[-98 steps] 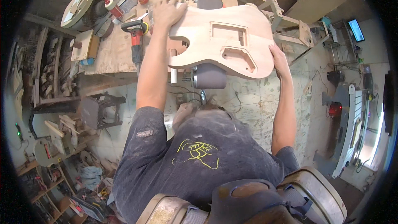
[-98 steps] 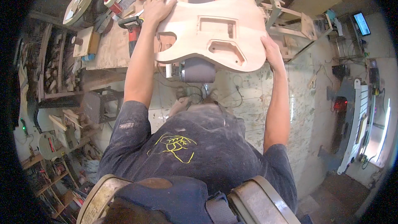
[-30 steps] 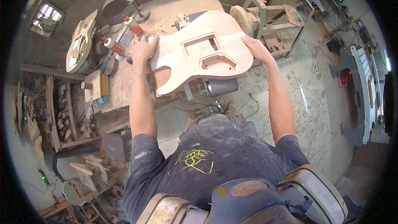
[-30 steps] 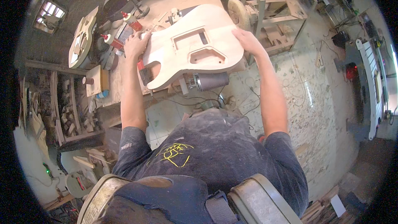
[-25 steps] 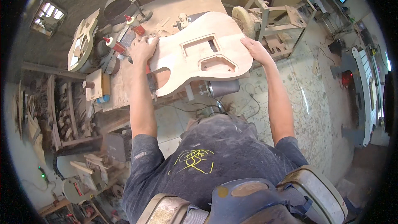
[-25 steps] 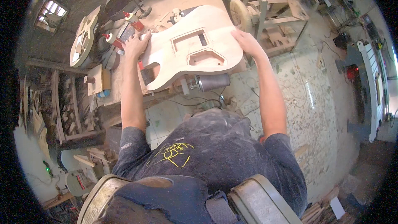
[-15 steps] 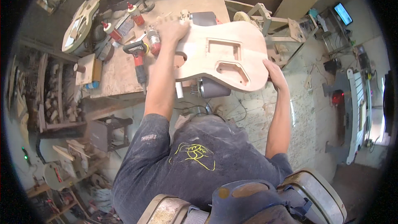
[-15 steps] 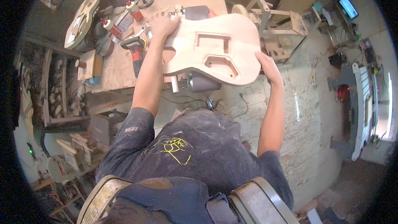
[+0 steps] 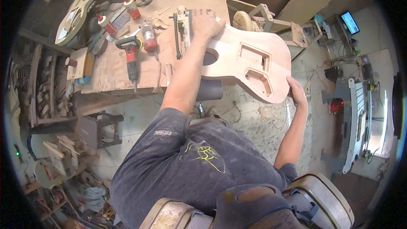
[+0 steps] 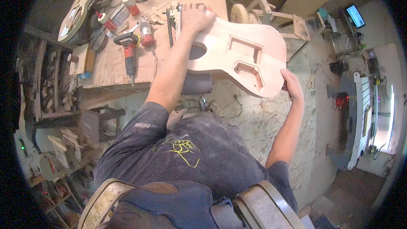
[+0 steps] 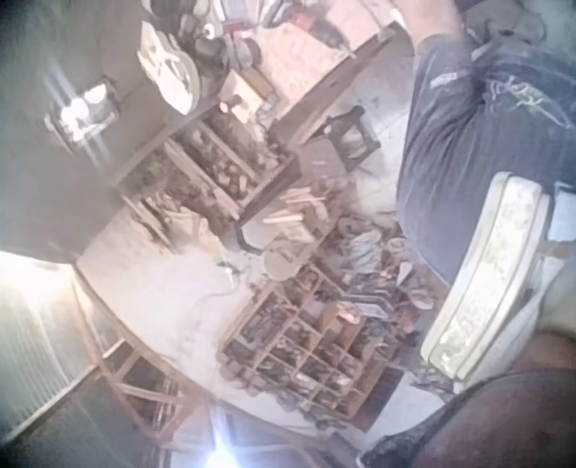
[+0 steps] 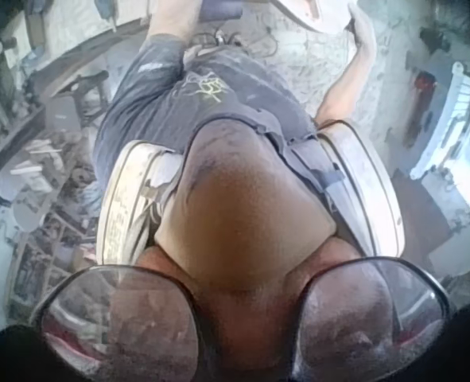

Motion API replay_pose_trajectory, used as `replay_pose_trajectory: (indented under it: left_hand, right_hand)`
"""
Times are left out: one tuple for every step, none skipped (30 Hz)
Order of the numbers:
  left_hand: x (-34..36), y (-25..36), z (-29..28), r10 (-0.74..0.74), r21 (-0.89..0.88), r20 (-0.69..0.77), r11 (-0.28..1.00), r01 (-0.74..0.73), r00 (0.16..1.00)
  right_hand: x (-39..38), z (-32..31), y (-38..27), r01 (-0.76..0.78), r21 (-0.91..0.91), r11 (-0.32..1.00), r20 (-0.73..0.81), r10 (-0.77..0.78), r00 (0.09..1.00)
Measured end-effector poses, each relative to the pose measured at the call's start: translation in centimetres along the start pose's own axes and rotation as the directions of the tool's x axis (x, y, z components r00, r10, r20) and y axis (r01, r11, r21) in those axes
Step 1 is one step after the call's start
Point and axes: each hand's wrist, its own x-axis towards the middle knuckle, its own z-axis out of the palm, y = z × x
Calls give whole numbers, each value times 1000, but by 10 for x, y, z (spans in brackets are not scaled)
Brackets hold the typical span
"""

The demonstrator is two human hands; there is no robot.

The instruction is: The person sands the sides of a wooden guitar body using a stationary belt sander, rotating the body to reach all edges and occasionally lifting it to check the progress.

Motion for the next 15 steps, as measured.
replay_pose_trajectory:
  left_hand:
    - [-2, -8, -4, -26, 23, 37, 999, 25, 999]
    - [-4, -15, -9, -11, 29, 44, 1000, 10, 999]
    - [-7, -24, -15, -37, 39, 61, 999, 35, 997]
    - [-10, -33, -20, -62, 50, 77, 997, 58, 995]
    - [-15, -45, -26, -93, 31, 105, 995, 90, 990]
    - [-21, -57, -33, -124, 15, 133, 992, 123, 983]
    - [-28, -71, -36, -113, 27, 135, 993, 111, 984]
    - [-38, -87, -39, -117, 3, 79, 993, 117, 990]
    - [-46, -101, -42, -121, -23, 23, 992, 121, 992]
    - [-52, -110, -51, -111, -10, 23, 994, 111, 994]
    - [-56, -116, -61, -66, 52, 144, 997, 60, 987]
    - [-60, -120, -69, -29, 107, 265, 994, 0, 964]
    - [-67, -125, -72, -68, 1, 305, 997, 71, 950]
    - [-72, -126, -81, -61, 8, 307, 998, 61, 950]
    - [-75, -126, -91, -99, 49, 378, 995, 87, 921]
  right_hand:
    - [-1, 9, -14, 27, -51, 998, -4, -27, 1000]
    - [0, 18, -23, 54, -99, 994, -11, -55, 998]
    - [5, 26, -24, 47, -82, 996, -21, -49, 999]
    - [11, 33, -26, 117, -85, 989, -12, -119, 993]
    - [19, 41, -28, 189, -89, 978, 1, -190, 982]
    - [27, 49, -29, 184, -73, 980, -7, -185, 983]
    - [36, 58, -31, 299, -113, 947, 50, -295, 954]
    - [45, 68, -34, 413, -148, 899, 110, -400, 910]
    - [53, 79, -37, 412, -134, 901, 103, -401, 910]
    - [61, 90, -41, 400, -145, 905, 144, -381, 913]
    - [70, 101, -46, 389, -159, 907, 182, -361, 915]
    - [78, 112, -51, 388, -147, 910, 172, -363, 916]
    - [87, 126, -58, 420, -198, 886, 234, -373, 898]
    - [93, 139, -64, 448, -250, 859, 292, -374, 880]
    - [98, 151, -70, 444, -242, 863, 284, -375, 882]
